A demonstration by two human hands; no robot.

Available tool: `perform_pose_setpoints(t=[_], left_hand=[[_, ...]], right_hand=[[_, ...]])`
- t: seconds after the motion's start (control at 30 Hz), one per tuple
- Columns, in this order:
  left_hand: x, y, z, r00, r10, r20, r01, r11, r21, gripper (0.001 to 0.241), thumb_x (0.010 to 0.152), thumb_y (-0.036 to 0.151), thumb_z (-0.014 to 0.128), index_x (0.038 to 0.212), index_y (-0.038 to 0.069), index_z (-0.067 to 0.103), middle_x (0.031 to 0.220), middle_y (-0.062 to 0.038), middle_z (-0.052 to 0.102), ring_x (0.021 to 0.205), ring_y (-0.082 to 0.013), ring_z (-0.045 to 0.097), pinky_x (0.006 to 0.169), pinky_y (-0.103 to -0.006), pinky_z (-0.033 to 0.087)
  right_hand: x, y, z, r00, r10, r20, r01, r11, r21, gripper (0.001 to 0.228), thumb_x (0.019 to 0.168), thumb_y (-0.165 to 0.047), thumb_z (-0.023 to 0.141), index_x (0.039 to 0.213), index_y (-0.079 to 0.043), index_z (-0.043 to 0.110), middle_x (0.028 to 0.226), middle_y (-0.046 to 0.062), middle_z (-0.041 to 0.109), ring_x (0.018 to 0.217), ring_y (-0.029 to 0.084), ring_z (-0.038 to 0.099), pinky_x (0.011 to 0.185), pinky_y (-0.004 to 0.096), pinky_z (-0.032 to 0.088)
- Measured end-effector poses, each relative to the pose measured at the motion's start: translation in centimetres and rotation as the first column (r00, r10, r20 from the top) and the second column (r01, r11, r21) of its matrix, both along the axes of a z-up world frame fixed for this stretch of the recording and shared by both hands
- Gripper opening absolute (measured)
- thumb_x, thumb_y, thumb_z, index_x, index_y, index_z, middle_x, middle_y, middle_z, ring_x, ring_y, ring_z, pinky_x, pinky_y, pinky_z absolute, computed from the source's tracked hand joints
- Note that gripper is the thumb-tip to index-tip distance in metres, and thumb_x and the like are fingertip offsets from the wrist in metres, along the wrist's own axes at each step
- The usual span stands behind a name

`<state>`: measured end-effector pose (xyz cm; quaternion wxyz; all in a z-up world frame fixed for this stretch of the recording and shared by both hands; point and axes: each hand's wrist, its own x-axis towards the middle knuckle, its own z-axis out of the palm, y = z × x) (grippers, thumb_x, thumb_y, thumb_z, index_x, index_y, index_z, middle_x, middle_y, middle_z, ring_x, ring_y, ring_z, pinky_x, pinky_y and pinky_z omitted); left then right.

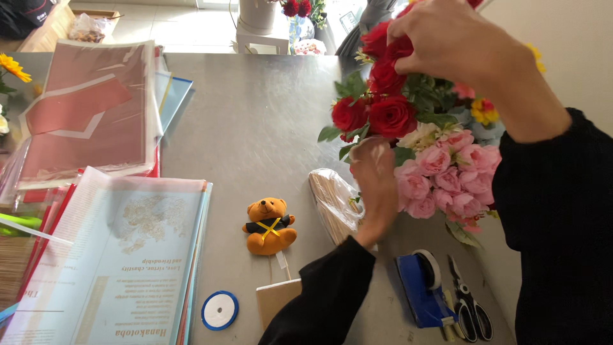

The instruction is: The person attaches a wooden stick to a small teddy bear using tape, then places the bear into a floral arrangement and adjusts the position of several roses and sunflowers.

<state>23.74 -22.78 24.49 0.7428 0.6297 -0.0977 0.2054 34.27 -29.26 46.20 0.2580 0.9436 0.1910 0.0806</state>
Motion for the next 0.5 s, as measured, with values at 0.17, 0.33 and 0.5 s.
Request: perform_pose_setpoints(t=[0.17,0.33,0.5], left_hand=[[4.6,1.7,0.2,0.997,0.064,-0.054,-0.061,0.997,0.057,0.026,0.079,0.013,0.056,0.067,0.015,0.033,0.062,-0.001,0.038,0.065,-0.0186,0.038,0.064,-0.0426,0.030],[8.4,1.3,2.5,0.999,0.002,-0.045,-0.001,1.000,0.016,0.022,0.080,0.018,0.057,0.073,0.015,0.037,0.068,-0.002,0.042,0.071,-0.0195,0.041,0.068,-0.0436,0.032],[8.0,1.8,1.8,0.997,-0.066,-0.032,0.065,0.997,-0.028,0.019,0.081,0.023,0.058,0.078,0.015,0.040,0.074,-0.003,0.045,0.076,-0.0203,0.044,0.072,-0.0446,0.035]], right_hand=[[-4.9,3.7,2.8,0.967,-0.136,-0.213,0.185,0.956,0.227,0.038,0.100,-0.021,0.067,0.134,-0.006,0.062,0.123,0.015,0.069,0.099,0.036,0.066,0.078,0.047,0.055],[-4.3,4.4,1.1,0.993,0.045,-0.108,-0.029,0.989,0.144,0.049,0.091,-0.038,0.079,0.130,-0.010,0.069,0.109,0.016,0.075,0.093,0.035,0.070,0.071,0.051,0.059],[-4.0,-0.1,2.6,0.958,0.282,0.043,-0.277,0.883,0.378,0.039,0.113,-0.024,0.054,0.148,-0.008,0.060,0.086,0.010,0.057,0.062,0.020,0.043,0.048,0.033,0.034]])
